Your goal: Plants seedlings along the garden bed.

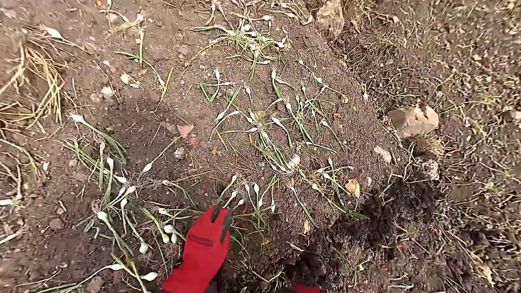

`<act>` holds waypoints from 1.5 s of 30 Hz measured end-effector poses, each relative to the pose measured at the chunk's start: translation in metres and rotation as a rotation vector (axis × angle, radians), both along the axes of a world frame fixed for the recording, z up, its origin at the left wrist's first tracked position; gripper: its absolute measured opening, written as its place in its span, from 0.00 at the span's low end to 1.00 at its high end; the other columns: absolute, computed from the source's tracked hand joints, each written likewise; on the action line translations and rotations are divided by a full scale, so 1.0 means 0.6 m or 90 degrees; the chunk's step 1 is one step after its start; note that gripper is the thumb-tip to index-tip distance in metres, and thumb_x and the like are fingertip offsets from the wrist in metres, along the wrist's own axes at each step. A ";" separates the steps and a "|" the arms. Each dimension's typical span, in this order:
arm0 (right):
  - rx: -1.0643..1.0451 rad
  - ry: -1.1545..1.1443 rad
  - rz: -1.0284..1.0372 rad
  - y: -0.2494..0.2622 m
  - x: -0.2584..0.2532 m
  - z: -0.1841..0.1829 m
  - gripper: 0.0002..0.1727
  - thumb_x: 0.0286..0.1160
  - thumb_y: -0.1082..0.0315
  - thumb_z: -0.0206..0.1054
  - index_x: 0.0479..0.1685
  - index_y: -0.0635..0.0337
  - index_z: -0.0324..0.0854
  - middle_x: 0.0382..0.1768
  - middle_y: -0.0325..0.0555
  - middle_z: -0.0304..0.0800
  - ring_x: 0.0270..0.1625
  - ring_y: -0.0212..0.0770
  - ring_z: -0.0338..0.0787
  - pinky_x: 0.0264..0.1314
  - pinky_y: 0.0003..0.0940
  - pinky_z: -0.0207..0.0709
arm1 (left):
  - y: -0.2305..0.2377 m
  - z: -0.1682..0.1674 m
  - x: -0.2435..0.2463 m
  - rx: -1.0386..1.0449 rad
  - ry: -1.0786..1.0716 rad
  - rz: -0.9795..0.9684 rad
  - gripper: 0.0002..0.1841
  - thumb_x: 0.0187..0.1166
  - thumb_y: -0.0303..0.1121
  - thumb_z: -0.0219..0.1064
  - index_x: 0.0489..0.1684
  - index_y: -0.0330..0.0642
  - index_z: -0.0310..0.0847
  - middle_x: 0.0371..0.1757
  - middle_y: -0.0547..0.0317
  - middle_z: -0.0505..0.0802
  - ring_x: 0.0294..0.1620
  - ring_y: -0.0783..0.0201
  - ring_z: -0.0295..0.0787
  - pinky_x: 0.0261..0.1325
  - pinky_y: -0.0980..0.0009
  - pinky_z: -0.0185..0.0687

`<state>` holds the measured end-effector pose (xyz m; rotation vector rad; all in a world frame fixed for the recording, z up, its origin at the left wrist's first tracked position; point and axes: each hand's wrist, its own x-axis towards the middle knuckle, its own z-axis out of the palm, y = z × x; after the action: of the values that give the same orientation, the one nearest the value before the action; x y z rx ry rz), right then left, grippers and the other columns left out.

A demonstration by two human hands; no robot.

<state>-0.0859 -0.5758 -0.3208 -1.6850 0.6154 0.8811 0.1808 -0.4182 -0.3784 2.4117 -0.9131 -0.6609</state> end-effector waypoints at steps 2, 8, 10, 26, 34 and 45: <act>-0.287 -0.055 -0.002 -0.168 0.081 0.017 0.46 0.60 0.50 0.83 0.84 0.49 0.71 0.73 0.55 0.81 0.70 0.52 0.86 0.70 0.55 0.82 | -0.001 0.005 0.008 -0.023 -0.072 0.005 0.18 0.76 0.36 0.71 0.62 0.40 0.91 0.64 0.35 0.91 0.65 0.34 0.90 0.66 0.37 0.82; -0.682 0.046 -0.088 -0.429 0.136 -0.092 0.64 0.50 0.37 0.86 0.91 0.56 0.57 0.84 0.79 0.58 0.81 0.83 0.65 0.69 0.81 0.67 | -0.107 0.005 0.006 0.079 -0.067 -0.052 0.20 0.78 0.46 0.71 0.65 0.51 0.89 0.83 0.32 0.76 0.84 0.28 0.67 0.78 0.28 0.64; -0.679 0.034 -0.080 -0.379 0.113 -0.122 0.64 0.53 0.36 0.83 0.92 0.59 0.56 0.87 0.80 0.52 0.83 0.85 0.58 0.73 0.84 0.60 | -0.137 -0.008 -0.016 0.200 0.004 -0.096 0.32 0.75 0.57 0.72 0.77 0.54 0.81 0.87 0.34 0.70 0.87 0.29 0.63 0.80 0.29 0.60; -0.382 -0.042 -0.214 -0.188 0.138 -0.111 0.25 0.67 0.58 0.73 0.68 0.47 0.81 0.56 0.52 0.89 0.58 0.53 0.90 0.58 0.60 0.82 | -0.241 -0.038 -0.037 0.349 0.026 -0.122 0.42 0.71 0.37 0.78 0.89 0.47 0.64 0.80 0.30 0.74 0.61 0.33 0.88 0.58 0.39 0.87; 0.126 -0.270 -0.391 -0.288 0.295 0.059 0.25 0.83 0.62 0.67 0.80 0.47 0.74 0.51 0.48 0.92 0.38 0.41 0.93 0.38 0.35 0.91 | -0.248 0.015 0.093 0.106 -0.017 -0.090 0.22 0.76 0.32 0.71 0.71 0.41 0.81 0.62 0.33 0.87 0.59 0.35 0.89 0.59 0.36 0.85; -0.683 -0.103 -0.023 -0.301 0.173 -0.173 0.38 0.71 0.49 0.74 0.78 0.64 0.74 0.73 0.79 0.72 0.76 0.83 0.70 0.65 0.81 0.69 | -0.061 0.018 0.054 0.137 -0.075 0.070 0.28 0.78 0.43 0.74 0.77 0.45 0.79 0.70 0.37 0.85 0.61 0.38 0.89 0.59 0.37 0.86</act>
<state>0.0181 -0.7563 -0.4247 -2.6398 1.1100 0.3544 0.2135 -0.4548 -0.3675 2.6957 -0.7825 -0.6088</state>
